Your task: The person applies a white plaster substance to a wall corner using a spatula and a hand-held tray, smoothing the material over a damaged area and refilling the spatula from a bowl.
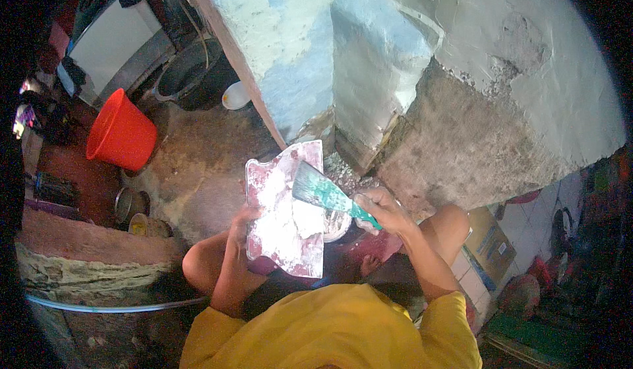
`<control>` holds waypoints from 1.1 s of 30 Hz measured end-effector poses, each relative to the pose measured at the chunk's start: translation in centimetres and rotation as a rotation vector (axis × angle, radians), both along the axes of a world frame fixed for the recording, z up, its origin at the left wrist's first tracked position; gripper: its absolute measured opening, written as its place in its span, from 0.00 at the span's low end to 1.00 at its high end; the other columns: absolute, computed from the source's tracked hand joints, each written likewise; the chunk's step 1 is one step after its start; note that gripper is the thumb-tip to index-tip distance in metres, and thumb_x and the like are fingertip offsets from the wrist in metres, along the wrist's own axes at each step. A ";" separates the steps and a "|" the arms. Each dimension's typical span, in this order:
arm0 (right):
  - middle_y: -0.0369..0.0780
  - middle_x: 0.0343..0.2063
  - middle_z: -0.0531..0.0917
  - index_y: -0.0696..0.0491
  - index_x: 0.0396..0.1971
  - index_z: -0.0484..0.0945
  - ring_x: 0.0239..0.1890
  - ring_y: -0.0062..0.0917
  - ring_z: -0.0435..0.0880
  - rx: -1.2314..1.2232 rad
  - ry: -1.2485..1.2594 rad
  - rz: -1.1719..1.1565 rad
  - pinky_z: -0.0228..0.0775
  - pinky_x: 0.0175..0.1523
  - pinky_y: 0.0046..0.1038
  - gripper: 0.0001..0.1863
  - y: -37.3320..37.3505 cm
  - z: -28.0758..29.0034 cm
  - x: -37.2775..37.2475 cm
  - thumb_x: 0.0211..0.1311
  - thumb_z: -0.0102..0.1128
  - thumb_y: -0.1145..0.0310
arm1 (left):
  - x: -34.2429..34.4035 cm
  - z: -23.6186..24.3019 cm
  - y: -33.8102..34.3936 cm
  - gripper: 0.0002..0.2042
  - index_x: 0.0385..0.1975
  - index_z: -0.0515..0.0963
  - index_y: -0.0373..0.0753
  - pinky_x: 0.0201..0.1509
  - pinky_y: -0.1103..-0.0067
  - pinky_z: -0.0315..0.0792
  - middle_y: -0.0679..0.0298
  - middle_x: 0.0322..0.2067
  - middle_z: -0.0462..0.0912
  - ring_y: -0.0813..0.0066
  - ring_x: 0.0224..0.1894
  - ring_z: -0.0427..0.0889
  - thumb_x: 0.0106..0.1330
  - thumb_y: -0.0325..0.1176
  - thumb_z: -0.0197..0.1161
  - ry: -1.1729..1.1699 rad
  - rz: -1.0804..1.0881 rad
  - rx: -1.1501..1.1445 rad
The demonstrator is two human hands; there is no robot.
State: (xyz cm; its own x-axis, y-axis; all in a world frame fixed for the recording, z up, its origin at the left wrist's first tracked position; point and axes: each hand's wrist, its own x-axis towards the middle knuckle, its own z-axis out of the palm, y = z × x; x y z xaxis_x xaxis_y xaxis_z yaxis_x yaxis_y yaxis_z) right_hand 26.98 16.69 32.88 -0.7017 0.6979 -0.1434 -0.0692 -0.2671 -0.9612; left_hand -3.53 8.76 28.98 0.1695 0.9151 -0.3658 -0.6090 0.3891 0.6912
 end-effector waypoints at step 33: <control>0.34 0.25 0.81 0.56 0.38 0.79 0.27 0.13 0.75 0.349 -0.787 0.277 0.69 0.30 0.20 0.13 5.6 9.1 7.9 0.52 0.62 0.68 | -1.3 1.0 1.7 0.27 0.51 0.65 0.28 0.47 0.71 0.74 0.49 0.40 0.77 0.61 0.40 0.80 0.47 0.29 0.58 0.219 -0.325 -0.349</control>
State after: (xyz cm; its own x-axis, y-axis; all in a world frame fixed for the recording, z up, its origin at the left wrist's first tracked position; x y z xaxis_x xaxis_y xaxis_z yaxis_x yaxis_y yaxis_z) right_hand 34.85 22.25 41.98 -0.6396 0.6124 -0.4646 0.6659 0.1394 -0.7329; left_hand -4.80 10.44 29.98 0.3101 0.6454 -0.6981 -0.2742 0.7638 0.5843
